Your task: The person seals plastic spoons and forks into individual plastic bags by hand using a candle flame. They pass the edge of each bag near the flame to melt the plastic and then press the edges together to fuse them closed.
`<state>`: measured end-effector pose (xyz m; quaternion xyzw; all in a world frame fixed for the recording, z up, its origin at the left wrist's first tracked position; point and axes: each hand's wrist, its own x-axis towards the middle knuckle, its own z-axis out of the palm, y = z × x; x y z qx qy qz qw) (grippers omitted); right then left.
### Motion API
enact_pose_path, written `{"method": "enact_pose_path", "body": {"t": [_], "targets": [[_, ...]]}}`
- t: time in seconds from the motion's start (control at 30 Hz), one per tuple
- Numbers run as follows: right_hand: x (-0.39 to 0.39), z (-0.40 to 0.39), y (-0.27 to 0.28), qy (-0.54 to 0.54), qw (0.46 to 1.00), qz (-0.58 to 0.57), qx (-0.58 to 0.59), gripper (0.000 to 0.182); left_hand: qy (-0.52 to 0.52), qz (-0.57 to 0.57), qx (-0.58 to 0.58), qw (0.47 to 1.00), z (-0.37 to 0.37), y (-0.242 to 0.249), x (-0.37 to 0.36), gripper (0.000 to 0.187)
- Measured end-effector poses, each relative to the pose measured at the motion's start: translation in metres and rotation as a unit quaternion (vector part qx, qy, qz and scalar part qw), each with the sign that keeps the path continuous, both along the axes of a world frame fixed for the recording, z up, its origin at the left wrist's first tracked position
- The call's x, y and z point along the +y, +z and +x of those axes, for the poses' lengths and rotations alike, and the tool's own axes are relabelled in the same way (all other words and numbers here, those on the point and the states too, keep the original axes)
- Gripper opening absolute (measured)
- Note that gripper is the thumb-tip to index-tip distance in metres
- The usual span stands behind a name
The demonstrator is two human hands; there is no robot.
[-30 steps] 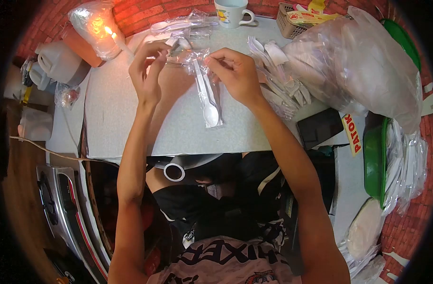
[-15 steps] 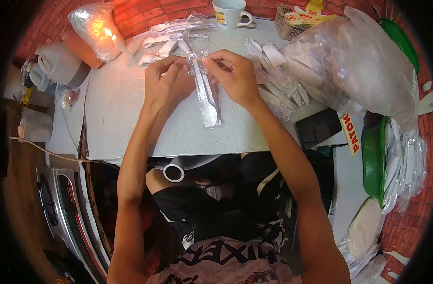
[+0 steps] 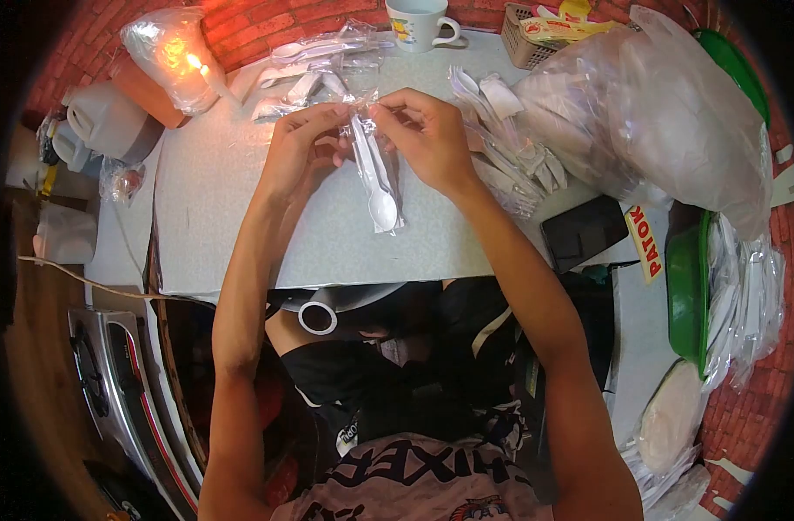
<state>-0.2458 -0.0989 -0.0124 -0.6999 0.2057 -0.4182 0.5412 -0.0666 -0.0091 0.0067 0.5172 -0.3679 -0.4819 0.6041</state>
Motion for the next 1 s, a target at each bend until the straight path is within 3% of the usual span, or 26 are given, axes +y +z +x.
{"method": "enact_pose_path", "body": {"t": [0.5,0.7,0.8,0.9,1.0], "targets": [[0.004,-0.002,0.012,-0.018,0.998,0.05,0.041,0.027,0.022,-0.056,-0.038,0.997,0.001,-0.006,-0.004,0.018],[-0.002,-0.002,0.003,-0.001,0.999,0.001,0.053,0.023,0.014,-0.09,-0.085,0.992,-0.002,-0.008,-0.002,0.016],[-0.004,-0.004,0.003,0.013,0.999,-0.007,0.052,0.021,0.002,-0.06,-0.039,0.997,0.004,-0.006,-0.003,0.017],[-0.002,-0.002,0.004,0.02,0.999,0.014,0.022,0.021,-0.051,0.013,-0.108,0.993,0.012,0.007,0.001,0.023],[-0.005,-0.002,0.0,0.033,0.999,0.031,-0.007,0.021,-0.014,0.028,-0.026,0.999,0.006,0.017,0.004,0.02]]}}
